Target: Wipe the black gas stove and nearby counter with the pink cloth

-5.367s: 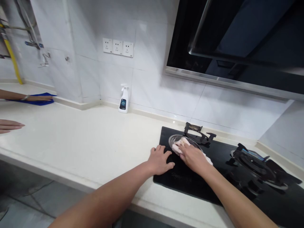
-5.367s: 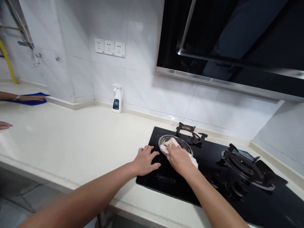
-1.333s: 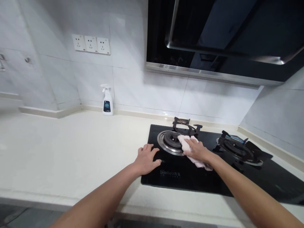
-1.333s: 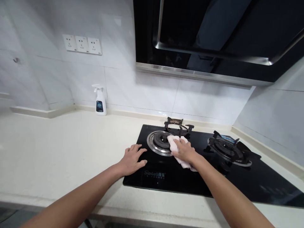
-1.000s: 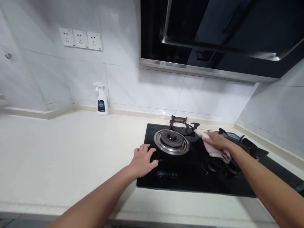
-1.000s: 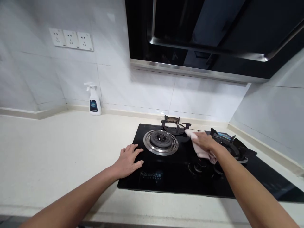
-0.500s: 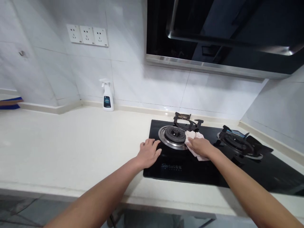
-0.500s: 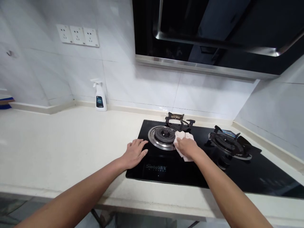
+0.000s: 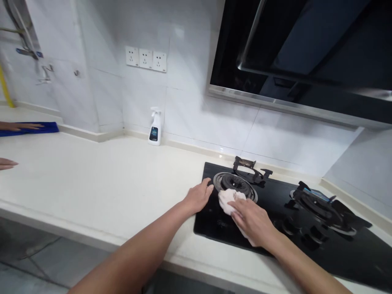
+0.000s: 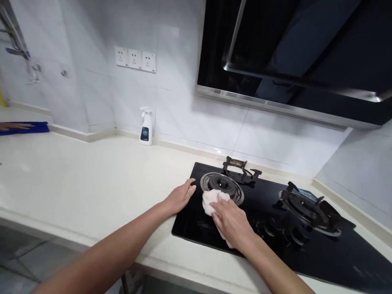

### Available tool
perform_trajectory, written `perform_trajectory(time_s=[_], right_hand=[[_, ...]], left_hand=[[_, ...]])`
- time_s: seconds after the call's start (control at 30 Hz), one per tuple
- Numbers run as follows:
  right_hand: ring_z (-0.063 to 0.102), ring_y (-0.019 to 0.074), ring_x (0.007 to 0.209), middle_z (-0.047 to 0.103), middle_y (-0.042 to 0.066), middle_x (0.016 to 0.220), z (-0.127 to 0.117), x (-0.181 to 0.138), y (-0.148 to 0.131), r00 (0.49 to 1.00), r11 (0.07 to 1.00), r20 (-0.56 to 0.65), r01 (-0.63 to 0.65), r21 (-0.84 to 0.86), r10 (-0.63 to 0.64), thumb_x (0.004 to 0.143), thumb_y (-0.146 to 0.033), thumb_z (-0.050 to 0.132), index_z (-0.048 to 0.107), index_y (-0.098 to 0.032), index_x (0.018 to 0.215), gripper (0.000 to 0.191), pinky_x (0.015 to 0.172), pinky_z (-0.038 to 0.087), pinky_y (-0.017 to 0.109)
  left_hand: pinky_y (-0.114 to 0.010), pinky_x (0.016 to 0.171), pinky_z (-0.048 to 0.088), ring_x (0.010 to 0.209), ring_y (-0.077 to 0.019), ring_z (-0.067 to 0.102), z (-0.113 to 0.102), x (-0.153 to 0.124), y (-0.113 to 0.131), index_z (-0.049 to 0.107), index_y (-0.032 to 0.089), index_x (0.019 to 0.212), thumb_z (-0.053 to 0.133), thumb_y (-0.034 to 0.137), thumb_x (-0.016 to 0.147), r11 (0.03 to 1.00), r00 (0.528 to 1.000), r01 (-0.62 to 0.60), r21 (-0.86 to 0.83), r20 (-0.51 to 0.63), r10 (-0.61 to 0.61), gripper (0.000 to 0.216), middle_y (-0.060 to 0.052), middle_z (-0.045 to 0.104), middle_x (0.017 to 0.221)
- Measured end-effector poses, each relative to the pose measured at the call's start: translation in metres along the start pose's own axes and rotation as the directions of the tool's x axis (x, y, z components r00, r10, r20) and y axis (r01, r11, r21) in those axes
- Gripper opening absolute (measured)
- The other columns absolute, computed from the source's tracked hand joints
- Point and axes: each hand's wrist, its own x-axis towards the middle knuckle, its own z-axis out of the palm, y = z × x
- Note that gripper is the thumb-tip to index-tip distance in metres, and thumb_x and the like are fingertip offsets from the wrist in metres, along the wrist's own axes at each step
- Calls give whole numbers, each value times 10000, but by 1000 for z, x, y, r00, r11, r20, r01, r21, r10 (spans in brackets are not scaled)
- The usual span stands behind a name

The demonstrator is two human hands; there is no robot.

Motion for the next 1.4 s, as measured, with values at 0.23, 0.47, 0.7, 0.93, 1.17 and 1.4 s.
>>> perform_trajectory(time_s=[0.23,0.47,0.7,0.93,1.17,1.4], right_hand=[[348,374,1470,360,95,1643,-1,97,-34,980,984,199,-37,172,2,984,-572,498,552,-358,1475,539,1122,331,603],[236,409,1522,279,83,1686,5,65,-60,977,985,212,-32,171,-5,1034,-608,370,475,-392,1532,553,1140,271,638],[267,350,1532,323,66,1671,-2,-28,-53,992,982,128,-4,187,-20,1036,-508,444,548,-420,1470,455,1193,229,578],[470,364,1379,419,163,1594,4,-43,22,963,959,33,-262,-105,267,1040,-495,383,547,-276,1484,521,1091,365,525],[562,330,1130,564,125,1443,1,-56,27,969,964,-60,-245,-104,240,1028,-377,421,668,-297,1329,398,951,439,483],[563,274,1047,639,86,1335,-3,-124,48,965,972,-137,-207,113,221,900,-274,537,711,-262,1148,303,958,459,452]], left_hand=[[-407,1215,332,1443,-248,454,-7,5,-11,466,145,1487,232,452,1069,998,977,24,-66,-209,-37,569,-143,510,1547],[-413,1150,405,1324,-247,569,-9,5,-9,654,242,1294,286,495,1059,996,992,-11,-86,-123,0,504,-66,664,1396],[-393,988,489,1127,-274,660,-8,3,-9,713,212,1064,291,551,1043,996,997,-65,-66,-53,62,542,-86,747,1162],[-363,818,498,915,-266,657,-13,2,-4,684,220,853,350,561,1025,991,991,-131,-35,29,132,508,-62,729,904],[-376,857,494,954,-269,641,-16,2,-4,701,219,901,344,564,1023,986,985,-167,-9,44,167,512,-72,724,950],[-423,977,470,1069,-288,625,-13,6,-12,712,229,1004,321,574,1031,980,980,-191,50,74,187,522,-83,725,1097]])
